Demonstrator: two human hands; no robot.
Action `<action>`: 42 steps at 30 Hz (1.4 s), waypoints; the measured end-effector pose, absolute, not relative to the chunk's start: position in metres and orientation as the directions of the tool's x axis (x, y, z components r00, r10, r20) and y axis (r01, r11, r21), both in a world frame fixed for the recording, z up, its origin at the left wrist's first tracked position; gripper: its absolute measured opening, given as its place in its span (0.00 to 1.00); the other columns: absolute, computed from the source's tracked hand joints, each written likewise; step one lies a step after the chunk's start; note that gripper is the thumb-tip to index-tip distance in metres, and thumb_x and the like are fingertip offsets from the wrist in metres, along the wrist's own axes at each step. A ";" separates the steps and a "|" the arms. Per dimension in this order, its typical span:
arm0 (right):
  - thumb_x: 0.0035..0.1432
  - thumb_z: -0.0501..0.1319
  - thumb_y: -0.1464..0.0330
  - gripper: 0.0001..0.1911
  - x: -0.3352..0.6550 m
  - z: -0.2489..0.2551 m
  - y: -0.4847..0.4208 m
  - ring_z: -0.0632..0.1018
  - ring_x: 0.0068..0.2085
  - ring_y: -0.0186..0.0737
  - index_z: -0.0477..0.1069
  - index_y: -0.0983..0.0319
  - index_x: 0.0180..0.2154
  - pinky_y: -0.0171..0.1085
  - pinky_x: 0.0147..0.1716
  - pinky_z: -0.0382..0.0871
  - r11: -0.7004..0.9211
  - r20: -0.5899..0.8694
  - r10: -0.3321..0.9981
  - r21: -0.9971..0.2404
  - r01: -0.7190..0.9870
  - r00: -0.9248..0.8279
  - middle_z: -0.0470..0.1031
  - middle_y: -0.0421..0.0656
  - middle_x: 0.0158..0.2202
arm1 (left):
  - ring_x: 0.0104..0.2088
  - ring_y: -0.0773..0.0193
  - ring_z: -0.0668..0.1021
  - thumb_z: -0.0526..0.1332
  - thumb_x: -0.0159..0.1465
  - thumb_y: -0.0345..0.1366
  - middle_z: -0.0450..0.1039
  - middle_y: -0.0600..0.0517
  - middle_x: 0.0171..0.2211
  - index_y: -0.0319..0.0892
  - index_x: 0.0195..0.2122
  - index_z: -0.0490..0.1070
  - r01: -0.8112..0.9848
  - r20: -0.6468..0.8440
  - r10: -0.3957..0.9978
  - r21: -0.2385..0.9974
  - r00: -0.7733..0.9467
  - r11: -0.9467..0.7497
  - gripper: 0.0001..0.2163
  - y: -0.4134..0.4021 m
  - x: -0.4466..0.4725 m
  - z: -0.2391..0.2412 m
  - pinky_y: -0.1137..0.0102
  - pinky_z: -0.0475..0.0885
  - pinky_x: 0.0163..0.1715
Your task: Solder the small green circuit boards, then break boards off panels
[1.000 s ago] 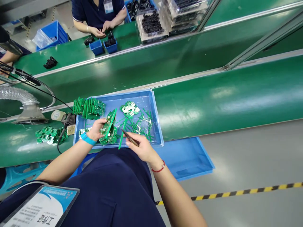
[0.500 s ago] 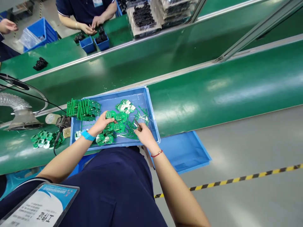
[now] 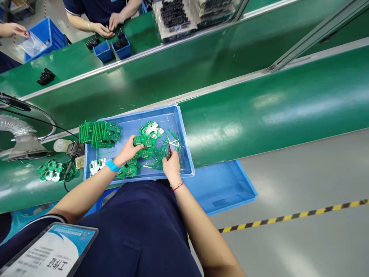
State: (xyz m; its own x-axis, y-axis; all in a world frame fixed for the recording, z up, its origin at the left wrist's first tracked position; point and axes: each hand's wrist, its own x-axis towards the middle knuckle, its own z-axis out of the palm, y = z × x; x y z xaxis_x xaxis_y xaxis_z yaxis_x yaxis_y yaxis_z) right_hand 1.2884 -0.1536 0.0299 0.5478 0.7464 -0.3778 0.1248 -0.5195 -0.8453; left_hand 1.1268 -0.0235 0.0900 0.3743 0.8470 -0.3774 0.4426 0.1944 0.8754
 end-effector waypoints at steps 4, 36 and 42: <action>0.49 0.58 0.66 0.21 1.300 0.032 -0.166 0.70 0.50 0.50 0.66 0.62 0.47 0.53 0.56 0.61 -0.499 -0.351 0.770 -0.852 0.161 0.532 0.69 0.50 0.47 | 0.33 0.62 0.76 0.63 0.52 0.34 0.75 0.51 0.29 0.39 0.33 0.67 0.383 -0.430 0.774 0.886 0.465 0.263 0.09 0.012 1.149 0.075 0.67 0.70 0.38; 0.33 0.61 0.72 0.31 1.297 0.074 -0.196 0.76 0.51 0.52 0.73 0.59 0.46 0.56 0.58 0.60 -0.570 -0.669 0.727 -0.462 -0.680 -0.155 0.79 0.49 0.46 | 0.55 0.40 0.65 0.57 0.62 0.36 0.62 0.33 0.53 0.32 0.55 0.61 0.977 0.057 0.997 0.208 -0.047 0.034 0.22 0.036 1.059 0.083 0.51 0.60 0.54; 0.33 0.60 0.75 0.30 1.281 0.070 -0.186 0.77 0.47 0.48 0.73 0.58 0.45 0.52 0.57 0.60 -0.582 -0.696 0.709 -0.485 -0.652 -0.114 0.79 0.46 0.43 | 0.51 0.39 0.66 0.61 0.60 0.38 0.64 0.33 0.50 0.32 0.50 0.65 0.992 0.072 0.993 0.084 -0.098 0.092 0.20 0.035 1.031 0.082 0.51 0.61 0.51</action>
